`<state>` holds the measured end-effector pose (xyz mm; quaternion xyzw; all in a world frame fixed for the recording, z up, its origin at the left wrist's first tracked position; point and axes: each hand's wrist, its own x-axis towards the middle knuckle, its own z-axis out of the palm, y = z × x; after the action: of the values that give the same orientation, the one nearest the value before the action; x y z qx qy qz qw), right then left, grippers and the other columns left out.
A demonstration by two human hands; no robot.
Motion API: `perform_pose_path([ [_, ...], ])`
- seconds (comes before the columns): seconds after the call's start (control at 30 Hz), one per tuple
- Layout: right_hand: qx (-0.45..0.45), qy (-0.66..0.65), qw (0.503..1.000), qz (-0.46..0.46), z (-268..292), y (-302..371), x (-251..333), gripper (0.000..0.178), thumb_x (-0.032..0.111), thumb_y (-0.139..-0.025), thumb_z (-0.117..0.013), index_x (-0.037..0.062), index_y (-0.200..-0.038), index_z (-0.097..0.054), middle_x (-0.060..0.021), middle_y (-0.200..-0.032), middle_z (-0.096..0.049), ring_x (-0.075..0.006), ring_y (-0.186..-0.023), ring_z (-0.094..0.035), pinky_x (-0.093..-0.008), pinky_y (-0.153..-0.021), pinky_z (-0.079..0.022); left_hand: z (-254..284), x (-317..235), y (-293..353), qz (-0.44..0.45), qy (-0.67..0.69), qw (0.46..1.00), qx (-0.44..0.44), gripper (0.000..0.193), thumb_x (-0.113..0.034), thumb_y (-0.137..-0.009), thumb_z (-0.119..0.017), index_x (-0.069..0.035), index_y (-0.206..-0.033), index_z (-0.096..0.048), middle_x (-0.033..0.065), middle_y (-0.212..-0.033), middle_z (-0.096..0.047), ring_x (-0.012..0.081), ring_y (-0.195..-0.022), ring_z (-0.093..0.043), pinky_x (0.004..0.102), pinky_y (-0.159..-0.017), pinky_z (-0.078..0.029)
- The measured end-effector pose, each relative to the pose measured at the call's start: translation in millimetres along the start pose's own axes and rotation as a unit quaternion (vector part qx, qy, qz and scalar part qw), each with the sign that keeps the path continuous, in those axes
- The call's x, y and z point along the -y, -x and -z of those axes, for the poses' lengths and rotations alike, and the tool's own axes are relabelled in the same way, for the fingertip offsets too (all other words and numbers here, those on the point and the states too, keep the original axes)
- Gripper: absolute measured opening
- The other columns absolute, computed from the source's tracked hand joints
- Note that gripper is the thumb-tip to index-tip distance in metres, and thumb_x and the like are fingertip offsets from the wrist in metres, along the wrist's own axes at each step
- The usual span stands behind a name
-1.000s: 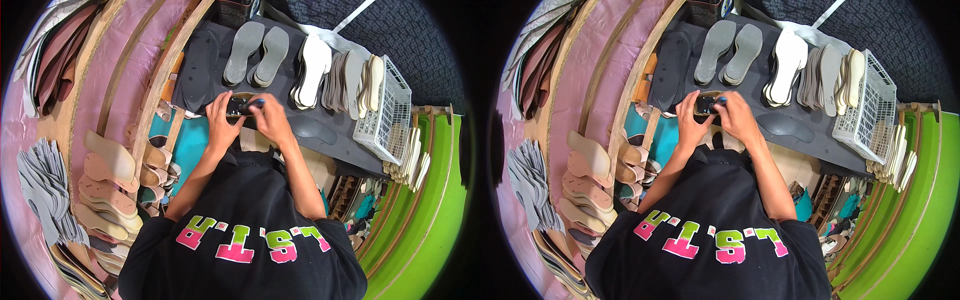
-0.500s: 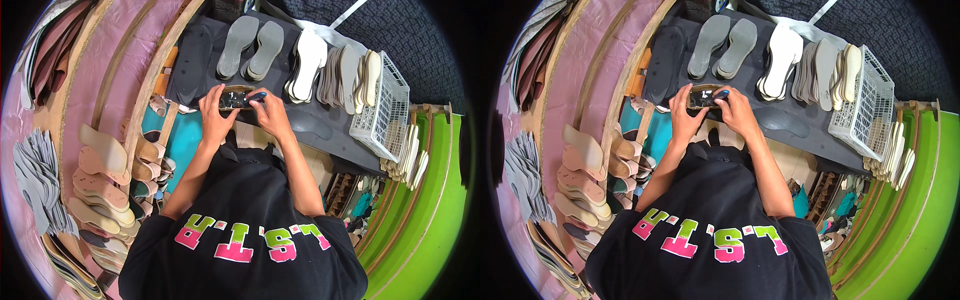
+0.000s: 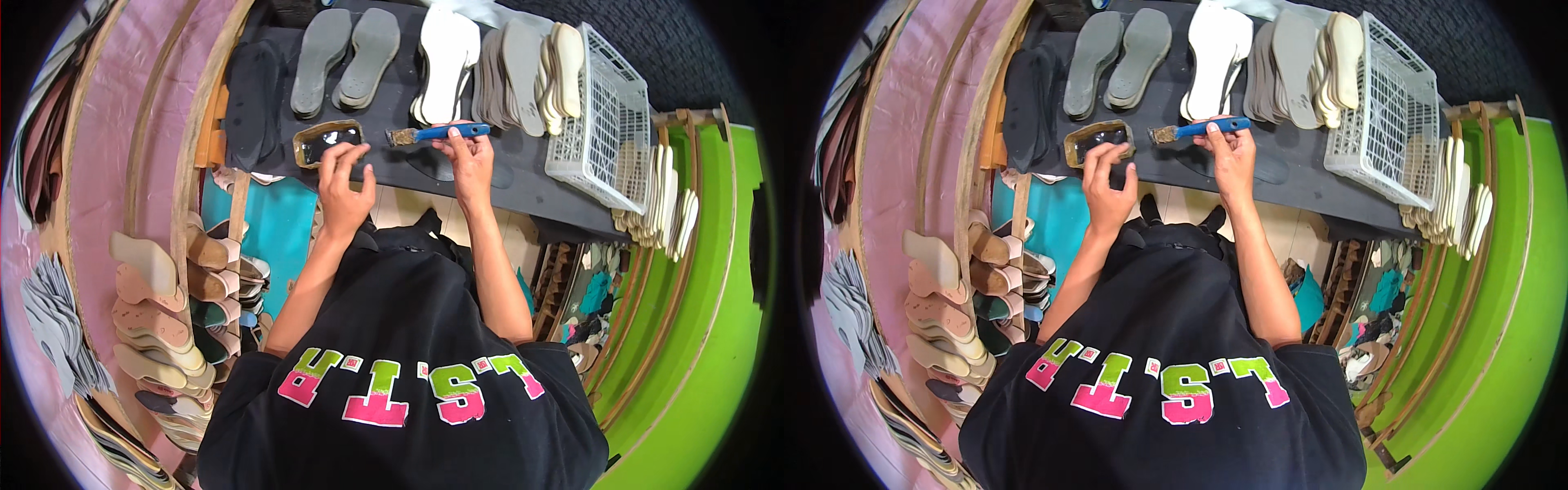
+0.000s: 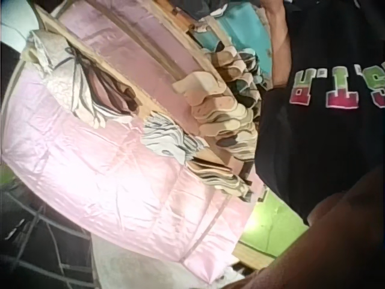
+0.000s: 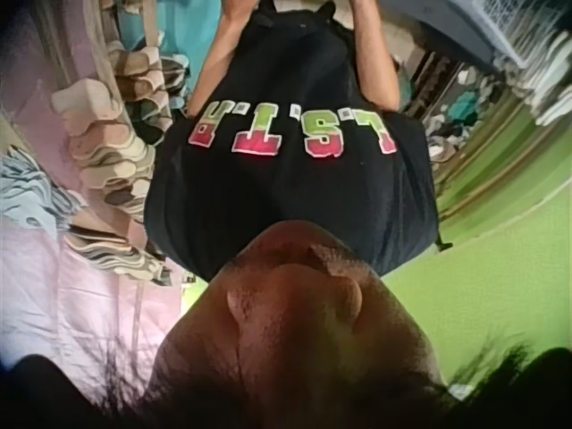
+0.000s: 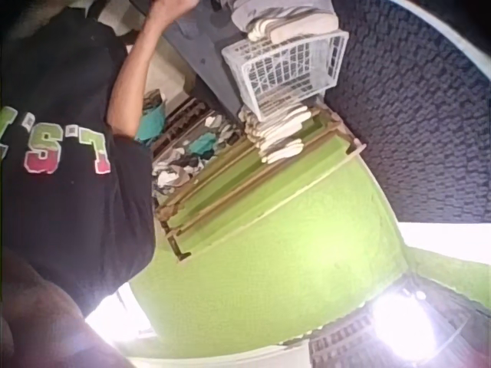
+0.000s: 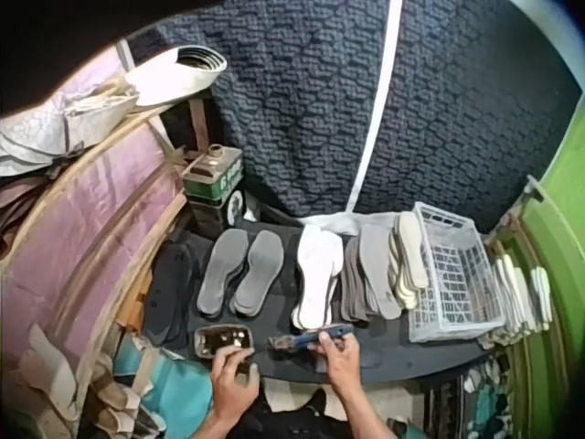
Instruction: The person is applying glue to shoe soles using a brush.
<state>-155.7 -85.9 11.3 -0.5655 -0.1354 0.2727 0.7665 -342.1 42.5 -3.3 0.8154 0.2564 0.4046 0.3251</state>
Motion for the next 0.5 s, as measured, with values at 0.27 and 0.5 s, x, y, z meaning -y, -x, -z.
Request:
perform_pose_path([
  [0.27,-0.088,0.122,0.987,0.05,50.1,21.0,-7.9,0.018,0.005,-0.108,-0.066,-0.0037,-0.122,-0.061,-0.0197,-0.116,-0.078,-0.0176,-0.1,-0.076,-0.0307,-0.085,-0.063,-56.7,8.7,10.4,0.064,0.109,0.967,0.223,0.026,0.004,-0.086,-0.075,-0.001,-0.093,-0.05,0.0183,-0.125,-0.073,0.0362,-0.099,-0.071,0.0392,-0.084,-0.057],
  [0.5,-0.097,0.132,0.986,0.035,58.8,26.8,-33.7,0.017,0.002,-0.104,-0.07,-0.0027,-0.118,-0.062,-0.0129,-0.11,-0.079,-0.0116,-0.093,-0.072,-0.0275,-0.085,-0.061,-80.9,10.6,12.4,0.086,0.071,0.96,0.255,0.027,0.007,-0.085,-0.075,0.001,-0.102,-0.056,0.0179,-0.126,-0.073,0.0344,-0.1,-0.072,0.0407,-0.089,-0.058],
])
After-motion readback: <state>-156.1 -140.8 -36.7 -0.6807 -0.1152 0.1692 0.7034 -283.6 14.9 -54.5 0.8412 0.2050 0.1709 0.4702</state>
